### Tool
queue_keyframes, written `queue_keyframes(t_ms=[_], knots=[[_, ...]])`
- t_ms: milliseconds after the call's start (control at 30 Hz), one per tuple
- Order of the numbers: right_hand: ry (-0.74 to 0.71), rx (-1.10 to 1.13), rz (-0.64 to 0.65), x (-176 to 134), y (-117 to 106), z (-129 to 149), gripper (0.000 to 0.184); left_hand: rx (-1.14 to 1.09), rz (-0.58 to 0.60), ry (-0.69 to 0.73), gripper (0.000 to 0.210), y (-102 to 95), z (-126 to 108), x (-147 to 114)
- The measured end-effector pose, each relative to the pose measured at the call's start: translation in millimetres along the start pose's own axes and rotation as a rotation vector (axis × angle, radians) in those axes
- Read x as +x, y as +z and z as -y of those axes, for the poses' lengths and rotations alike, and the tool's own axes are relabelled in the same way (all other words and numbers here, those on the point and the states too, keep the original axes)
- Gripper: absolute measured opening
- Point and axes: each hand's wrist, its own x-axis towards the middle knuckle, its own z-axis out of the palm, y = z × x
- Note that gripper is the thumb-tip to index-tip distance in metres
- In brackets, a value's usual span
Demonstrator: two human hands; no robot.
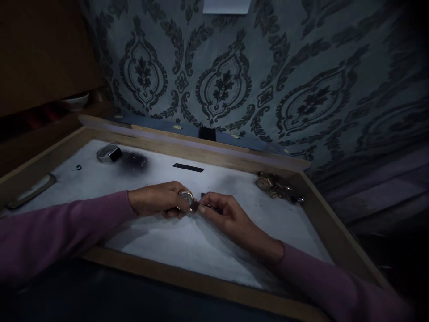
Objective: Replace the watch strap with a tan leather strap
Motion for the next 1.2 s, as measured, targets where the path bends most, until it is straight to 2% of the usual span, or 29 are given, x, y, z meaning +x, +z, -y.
queue_keyframes(t_ms=[533, 1200], knots=[[0.026, 0.068, -0.01, 1.4, -0.3, -0.1, 0.028, -0.016, -0.017, -0.013, 0.011, 1.1, -4.6, -3.0], [0.012, 0.099, 0.0, 2.5, -3.9, -0.2, 0.021, -0.038, -0.025, 0.019, 0.012, 0.7, -4.7, -3.2]])
